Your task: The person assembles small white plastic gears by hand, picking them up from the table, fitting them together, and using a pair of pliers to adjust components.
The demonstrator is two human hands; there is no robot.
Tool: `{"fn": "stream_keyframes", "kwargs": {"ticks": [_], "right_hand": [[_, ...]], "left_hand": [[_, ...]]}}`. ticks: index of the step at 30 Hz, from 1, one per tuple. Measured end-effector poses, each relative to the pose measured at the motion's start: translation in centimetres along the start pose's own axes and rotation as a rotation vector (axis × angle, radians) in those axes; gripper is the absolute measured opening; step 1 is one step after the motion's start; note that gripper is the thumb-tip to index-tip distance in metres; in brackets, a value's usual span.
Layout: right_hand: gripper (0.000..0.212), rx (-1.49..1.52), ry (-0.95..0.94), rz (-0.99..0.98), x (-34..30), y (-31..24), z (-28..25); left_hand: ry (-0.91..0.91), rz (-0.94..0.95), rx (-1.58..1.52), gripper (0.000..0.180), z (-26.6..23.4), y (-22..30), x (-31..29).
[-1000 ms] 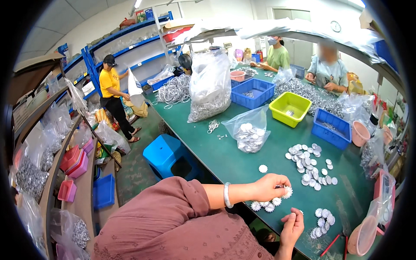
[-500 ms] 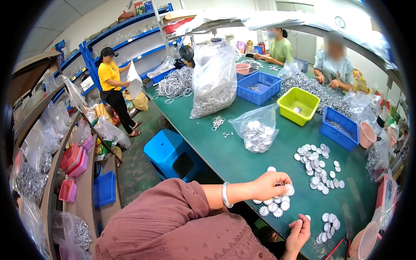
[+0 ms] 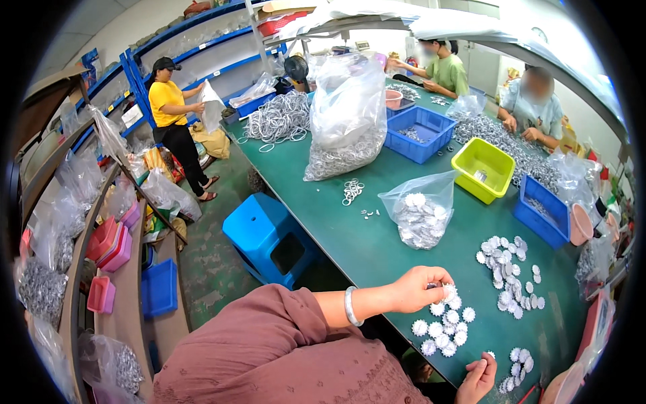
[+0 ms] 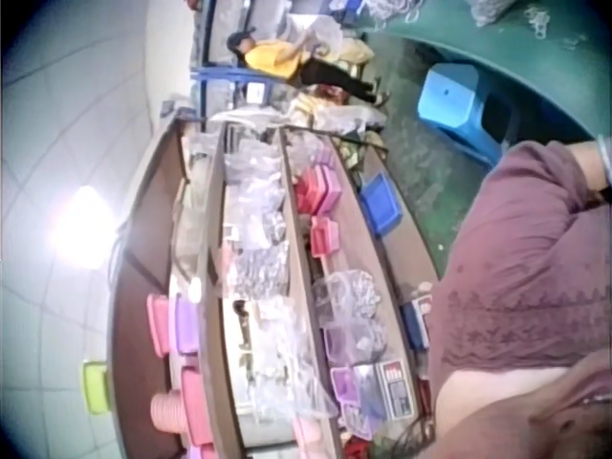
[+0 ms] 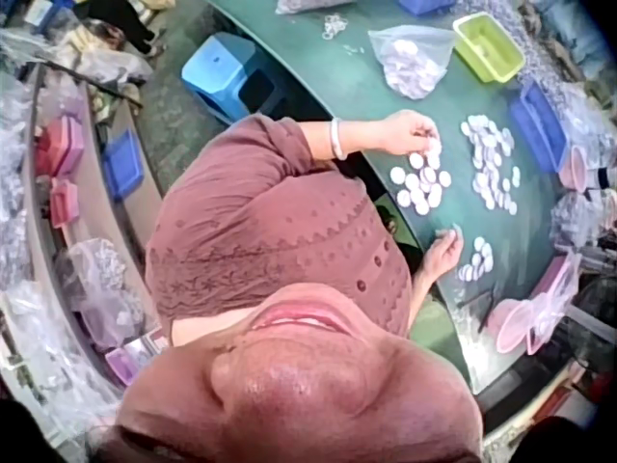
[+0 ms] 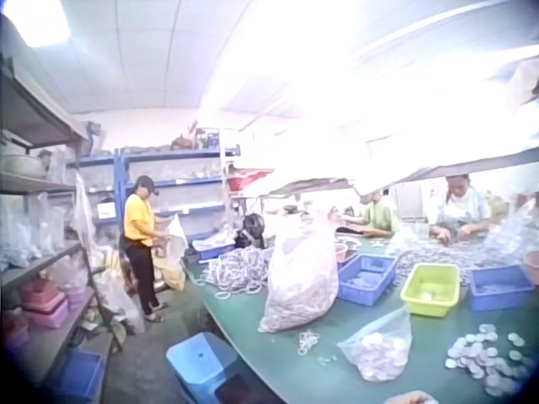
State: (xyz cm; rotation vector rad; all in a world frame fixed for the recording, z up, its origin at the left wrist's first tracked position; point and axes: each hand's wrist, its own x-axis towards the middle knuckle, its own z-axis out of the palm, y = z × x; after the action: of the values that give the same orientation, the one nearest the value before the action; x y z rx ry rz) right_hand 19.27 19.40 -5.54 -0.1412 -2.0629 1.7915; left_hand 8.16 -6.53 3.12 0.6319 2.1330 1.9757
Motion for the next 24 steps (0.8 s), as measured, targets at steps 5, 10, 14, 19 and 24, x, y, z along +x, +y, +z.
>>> {"fn": "stream_keyframes", "kwargs": {"ticks": [5,10,14,19,24], "right_hand": [[0.019,-0.084,0.059,-0.015,0.0,0.0,0.3],[0.02,-0.167,0.096,-0.066,-0.2,0.2,0.6],[0.02,-0.198,0.132,-0.073,-0.4,0.3,0.6],[0.019,-0.276,0.15,-0.152,-0.4,0.3,0.6],[0.023,-0.471,0.086,-0.096,-0.7,-2.0,0.2]], "left_hand": [[0.001,-0.001,-0.086,0.018,-2.0,-1.5,-0.5],[0.004,-0.066,-0.143,0.018,-3.9,-2.7,-1.3],[0.04,-0.063,-0.168,0.017,-4.6,-5.1,-1.8],[0.067,-0.07,-0.279,0.017,-4.8,-6.8,-1.8],[0.029,-0.07,-0.297,0.017,-5.0,-6.7,-1.6]]}}
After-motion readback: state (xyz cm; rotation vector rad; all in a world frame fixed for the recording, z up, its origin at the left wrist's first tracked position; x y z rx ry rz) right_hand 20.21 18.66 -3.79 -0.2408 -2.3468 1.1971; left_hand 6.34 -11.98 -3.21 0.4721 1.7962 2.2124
